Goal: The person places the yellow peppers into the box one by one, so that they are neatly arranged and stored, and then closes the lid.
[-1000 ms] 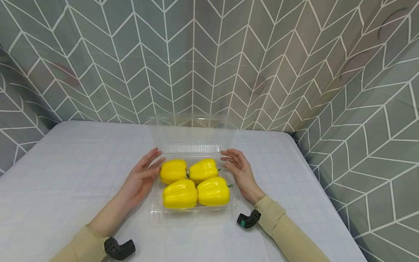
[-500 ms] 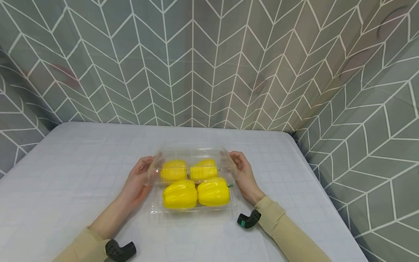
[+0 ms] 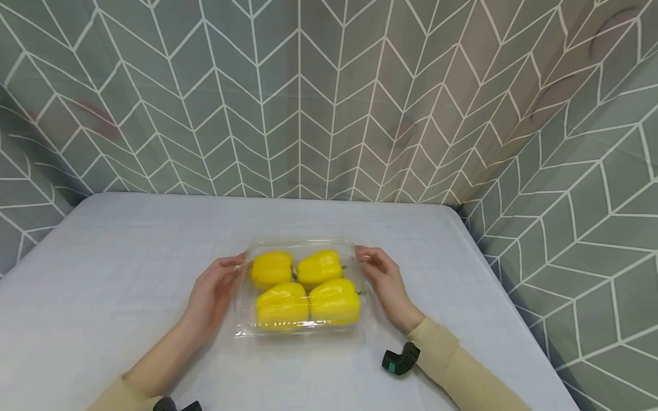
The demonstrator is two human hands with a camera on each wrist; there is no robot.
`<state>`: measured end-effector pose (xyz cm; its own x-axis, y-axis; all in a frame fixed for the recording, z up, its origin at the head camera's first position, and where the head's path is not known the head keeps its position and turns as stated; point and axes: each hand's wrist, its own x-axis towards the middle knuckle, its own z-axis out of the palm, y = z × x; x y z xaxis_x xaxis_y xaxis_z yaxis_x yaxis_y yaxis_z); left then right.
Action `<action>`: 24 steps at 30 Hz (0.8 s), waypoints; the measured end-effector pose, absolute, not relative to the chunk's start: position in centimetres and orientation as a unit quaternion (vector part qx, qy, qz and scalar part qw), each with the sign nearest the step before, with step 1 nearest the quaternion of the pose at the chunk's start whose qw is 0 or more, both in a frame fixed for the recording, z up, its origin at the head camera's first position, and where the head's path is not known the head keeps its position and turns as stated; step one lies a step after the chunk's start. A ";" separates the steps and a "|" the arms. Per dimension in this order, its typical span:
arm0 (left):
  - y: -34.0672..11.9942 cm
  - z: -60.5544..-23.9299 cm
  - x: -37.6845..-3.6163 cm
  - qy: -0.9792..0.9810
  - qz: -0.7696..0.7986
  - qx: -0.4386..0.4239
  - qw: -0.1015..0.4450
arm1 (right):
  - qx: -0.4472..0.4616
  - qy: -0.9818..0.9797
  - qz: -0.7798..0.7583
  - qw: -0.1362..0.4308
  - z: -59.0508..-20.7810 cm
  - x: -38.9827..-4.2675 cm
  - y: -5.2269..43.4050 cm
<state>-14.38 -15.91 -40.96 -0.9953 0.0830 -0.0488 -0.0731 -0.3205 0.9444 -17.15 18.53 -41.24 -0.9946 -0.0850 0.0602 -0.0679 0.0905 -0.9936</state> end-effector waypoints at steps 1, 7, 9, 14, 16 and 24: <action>-15.9 -40.9 -13.9 0.598 0.800 0.006 0.045 | -0.052 0.747 -0.662 0.011 -41.2 -16.7 18.7; -15.7 -40.2 -11.3 0.686 0.726 -0.012 0.037 | -0.072 0.788 -0.611 0.031 -40.8 -13.7 19.6; -15.6 -40.1 -10.6 0.703 0.709 -0.021 0.043 | -0.090 0.793 -0.602 0.032 -40.8 -12.7 19.7; -15.6 -39.8 -9.0 0.739 0.671 -0.029 0.046 | -0.128 0.790 -0.600 0.018 -40.9 -11.1 19.8; -15.5 -39.8 -8.4 0.747 0.663 -0.024 0.041 | -0.135 0.787 -0.601 0.019 -40.9 -10.6 19.9; -15.2 -40.1 -7.1 0.751 0.659 -0.019 0.037 | -0.201 0.734 -0.639 0.107 -40.6 -9.6 20.4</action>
<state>-7.14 -15.16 -40.11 -0.9966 0.0208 -0.0798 -0.0764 0.1319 0.9883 -9.60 20.42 -40.61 -0.8961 -0.4324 0.1004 -0.1589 0.1012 -0.9821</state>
